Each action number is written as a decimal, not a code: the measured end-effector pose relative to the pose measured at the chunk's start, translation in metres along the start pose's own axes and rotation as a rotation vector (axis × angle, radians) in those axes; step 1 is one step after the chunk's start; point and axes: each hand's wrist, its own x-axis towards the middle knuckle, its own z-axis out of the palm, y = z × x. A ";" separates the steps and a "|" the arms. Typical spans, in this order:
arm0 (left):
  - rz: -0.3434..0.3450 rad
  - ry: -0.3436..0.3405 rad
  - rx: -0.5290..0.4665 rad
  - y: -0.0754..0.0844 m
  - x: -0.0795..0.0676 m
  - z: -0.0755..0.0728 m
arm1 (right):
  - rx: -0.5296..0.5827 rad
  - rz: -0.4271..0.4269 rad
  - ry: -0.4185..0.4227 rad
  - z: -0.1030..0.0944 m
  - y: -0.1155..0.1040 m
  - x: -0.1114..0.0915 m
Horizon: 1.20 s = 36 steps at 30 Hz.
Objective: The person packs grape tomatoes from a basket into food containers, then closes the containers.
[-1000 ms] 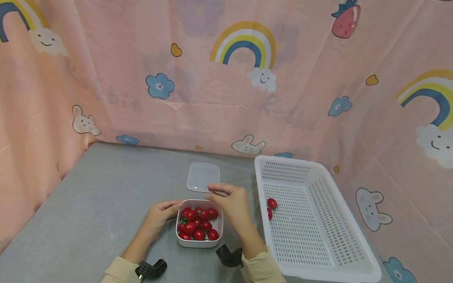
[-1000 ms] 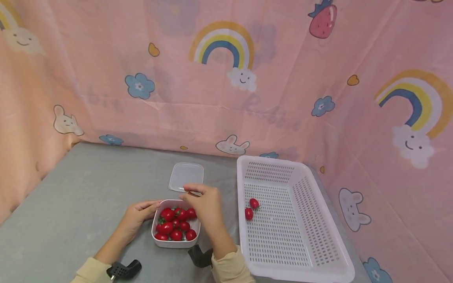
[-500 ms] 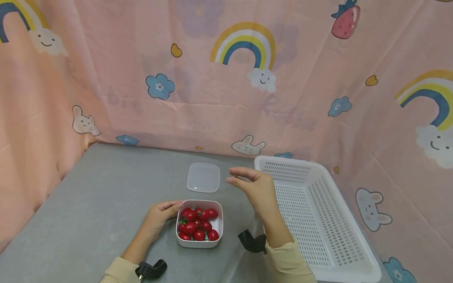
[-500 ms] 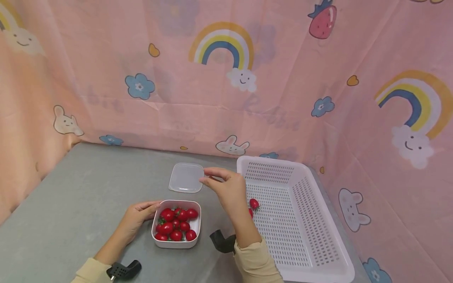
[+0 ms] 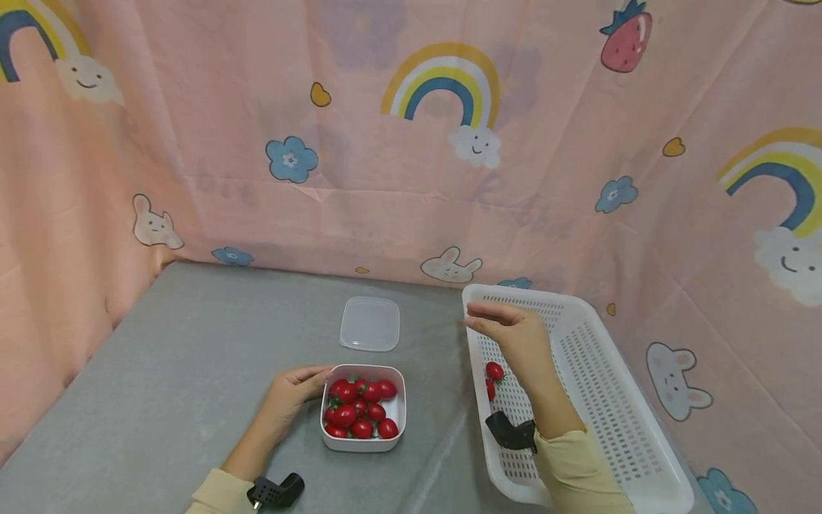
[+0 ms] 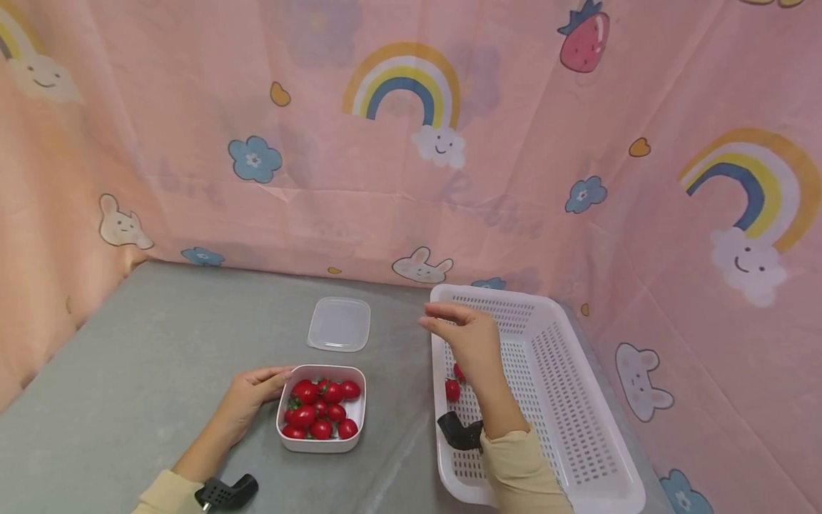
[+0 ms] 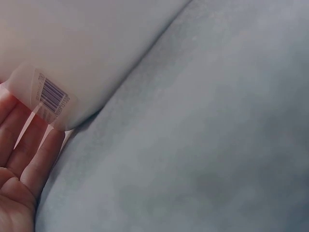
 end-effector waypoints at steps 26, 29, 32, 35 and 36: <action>0.011 -0.004 0.010 0.002 -0.002 0.000 | -0.146 0.057 -0.132 -0.051 0.095 0.038; 0.007 -0.001 0.012 0.001 -0.001 0.000 | -0.156 0.072 -0.136 -0.052 0.102 0.041; 0.000 0.006 0.016 0.000 0.000 0.000 | -0.185 0.083 -0.130 -0.053 0.108 0.045; -0.009 0.014 0.017 -0.001 0.001 0.000 | -0.190 0.111 -0.135 -0.052 0.113 0.048; -0.007 0.014 0.021 -0.001 0.001 0.000 | -0.201 0.115 -0.144 -0.052 0.115 0.048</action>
